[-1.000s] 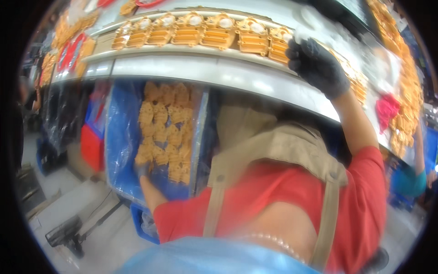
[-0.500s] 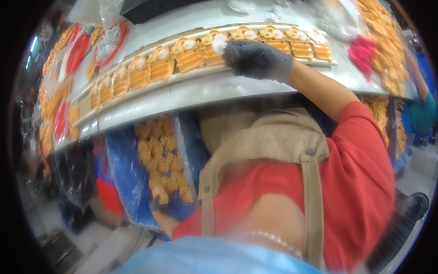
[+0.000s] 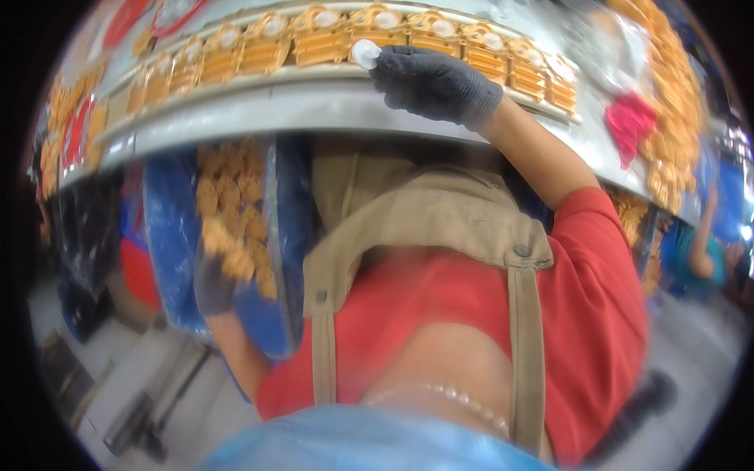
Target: Sorting and packing waffles into plastic containers on an assembly line.
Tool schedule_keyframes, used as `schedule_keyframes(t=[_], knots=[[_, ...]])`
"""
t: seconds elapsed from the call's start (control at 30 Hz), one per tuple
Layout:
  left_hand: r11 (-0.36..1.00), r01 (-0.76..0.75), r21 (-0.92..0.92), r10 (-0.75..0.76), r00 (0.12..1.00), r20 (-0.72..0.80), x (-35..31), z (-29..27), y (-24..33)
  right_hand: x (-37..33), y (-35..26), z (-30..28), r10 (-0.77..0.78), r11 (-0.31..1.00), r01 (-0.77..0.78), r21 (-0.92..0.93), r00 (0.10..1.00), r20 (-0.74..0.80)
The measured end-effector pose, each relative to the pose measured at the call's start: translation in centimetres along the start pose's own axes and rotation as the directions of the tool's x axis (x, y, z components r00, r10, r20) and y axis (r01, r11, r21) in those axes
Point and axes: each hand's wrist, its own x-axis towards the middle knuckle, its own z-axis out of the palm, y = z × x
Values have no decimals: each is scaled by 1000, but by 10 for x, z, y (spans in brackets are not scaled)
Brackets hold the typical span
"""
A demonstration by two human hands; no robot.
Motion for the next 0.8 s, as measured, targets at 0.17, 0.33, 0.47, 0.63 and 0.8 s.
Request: schedule_keyframes(t=[0.17,0.33,0.47,0.63,0.8], knots=[[977,48,-210,22,947,321,31,142,54,9,1,18,133,987,-146,-66,976,-173],[940,-30,-339,158,921,356,53,207,51,2,-6,41,93,932,-171,-318,965,-245],[943,-132,-305,233,918,322,57,230,43,-4,-12,35,13,754,-234,-613,939,-343],[946,-323,-32,318,903,290,64,234,37,0,-15,32,-27,521,-291,-802,934,-356],[957,-289,-30,285,911,300,59,238,41,5,-17,39,-83,388,-295,-873,932,-352]])
